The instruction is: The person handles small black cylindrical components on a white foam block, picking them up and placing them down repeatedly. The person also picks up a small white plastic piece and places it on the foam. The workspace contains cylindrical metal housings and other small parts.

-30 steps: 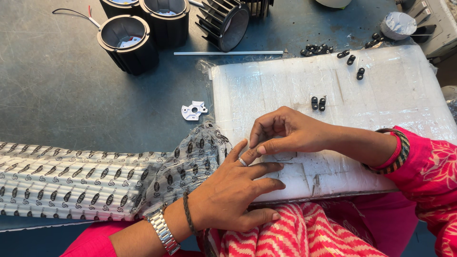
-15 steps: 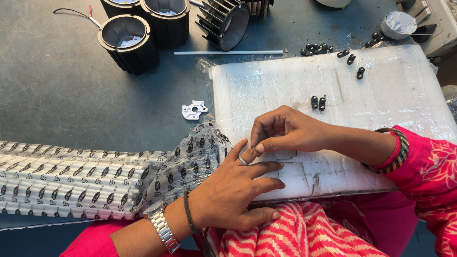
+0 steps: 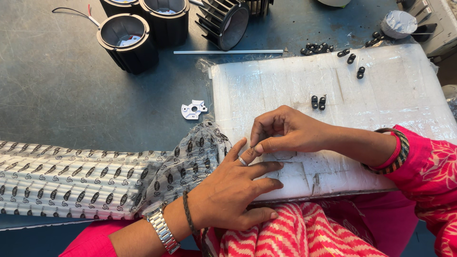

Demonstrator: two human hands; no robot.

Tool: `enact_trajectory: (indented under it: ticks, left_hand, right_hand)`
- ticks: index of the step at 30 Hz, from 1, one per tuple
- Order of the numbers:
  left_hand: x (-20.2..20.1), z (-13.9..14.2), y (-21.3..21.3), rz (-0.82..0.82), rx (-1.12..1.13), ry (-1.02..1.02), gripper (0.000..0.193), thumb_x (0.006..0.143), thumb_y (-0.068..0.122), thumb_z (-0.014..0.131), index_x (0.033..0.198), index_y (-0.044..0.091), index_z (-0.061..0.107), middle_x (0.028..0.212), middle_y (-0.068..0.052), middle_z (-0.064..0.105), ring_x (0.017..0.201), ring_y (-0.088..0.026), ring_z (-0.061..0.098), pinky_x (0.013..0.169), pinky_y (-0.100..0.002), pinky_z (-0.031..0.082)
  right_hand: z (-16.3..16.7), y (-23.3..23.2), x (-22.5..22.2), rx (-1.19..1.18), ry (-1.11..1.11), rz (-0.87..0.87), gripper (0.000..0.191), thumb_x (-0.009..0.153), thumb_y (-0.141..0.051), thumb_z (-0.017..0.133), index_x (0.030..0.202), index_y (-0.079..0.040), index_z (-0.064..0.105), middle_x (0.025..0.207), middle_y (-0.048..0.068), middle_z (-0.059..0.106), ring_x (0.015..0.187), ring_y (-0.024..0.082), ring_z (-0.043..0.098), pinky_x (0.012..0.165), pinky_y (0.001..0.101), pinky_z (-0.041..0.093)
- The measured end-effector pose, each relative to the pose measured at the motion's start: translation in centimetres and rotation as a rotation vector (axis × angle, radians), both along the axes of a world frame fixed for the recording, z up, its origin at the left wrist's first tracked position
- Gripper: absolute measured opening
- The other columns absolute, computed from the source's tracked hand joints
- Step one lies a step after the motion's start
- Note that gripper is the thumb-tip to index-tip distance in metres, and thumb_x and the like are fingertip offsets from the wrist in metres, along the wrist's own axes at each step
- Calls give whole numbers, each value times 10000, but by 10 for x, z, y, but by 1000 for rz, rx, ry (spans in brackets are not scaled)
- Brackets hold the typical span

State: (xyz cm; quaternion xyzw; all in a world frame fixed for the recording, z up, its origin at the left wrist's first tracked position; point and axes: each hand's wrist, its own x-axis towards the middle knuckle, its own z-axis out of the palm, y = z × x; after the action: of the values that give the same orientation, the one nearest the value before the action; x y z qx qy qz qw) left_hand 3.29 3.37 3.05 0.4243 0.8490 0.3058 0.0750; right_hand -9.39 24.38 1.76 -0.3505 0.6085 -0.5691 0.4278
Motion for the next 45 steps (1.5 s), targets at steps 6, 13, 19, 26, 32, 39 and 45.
enact_trajectory:
  ticks: [6,13,19,26,32,39,45]
  left_hand:
    - [0,1,-1,-2,-12,10,489,825,466,715,1198,150,736,1424,-119,616,1463,-398,394,1207,-703,131]
    - [-1,5,1,3,-40,8,481,802,431,734,1192,150,724,1430,-114,607,1438,-395,410,1180,-727,131]
    - [0,5,4,25,-92,89,441,775,401,761,1153,184,687,1420,-94,606,1415,-395,428,1167,-749,138]
    - [0,8,5,40,-146,195,487,742,391,771,1183,221,654,1450,-94,574,1431,-381,413,1158,-759,127]
    - [-1,13,5,35,-189,207,578,735,400,782,1257,214,621,1489,-111,526,1464,-380,359,1187,-740,117]
    - [-4,18,7,41,-245,207,665,690,444,801,1295,245,610,1524,-88,467,1505,-421,212,1182,-738,78]
    - [-4,18,8,40,-336,118,836,648,442,818,1431,312,554,1631,-56,358,1532,-421,148,1156,-744,18]
  right_hand:
    - [0,0,-1,-7,20,2,163,950,-151,724,1002,3,719,908,54,755,840,78,688,757,253,553]
    - [1,-2,1,55,53,-41,120,913,-105,734,957,6,723,862,41,741,799,71,670,738,251,545]
    - [1,-3,1,61,63,-58,110,901,-100,731,932,5,723,838,33,741,777,62,660,721,241,540]
    - [8,-8,2,110,55,-93,130,899,-125,748,893,2,720,779,7,711,704,42,598,618,229,481]
    - [11,-11,1,117,40,-106,193,958,-191,721,929,-1,708,780,0,688,707,37,576,606,233,473]
    - [10,-11,-7,-21,-4,-127,241,1024,-202,541,1157,-36,653,909,41,715,847,82,643,763,257,533]
    - [-3,-10,-14,-40,-105,-228,157,978,-111,495,957,-29,627,1003,106,722,931,142,679,828,319,573]
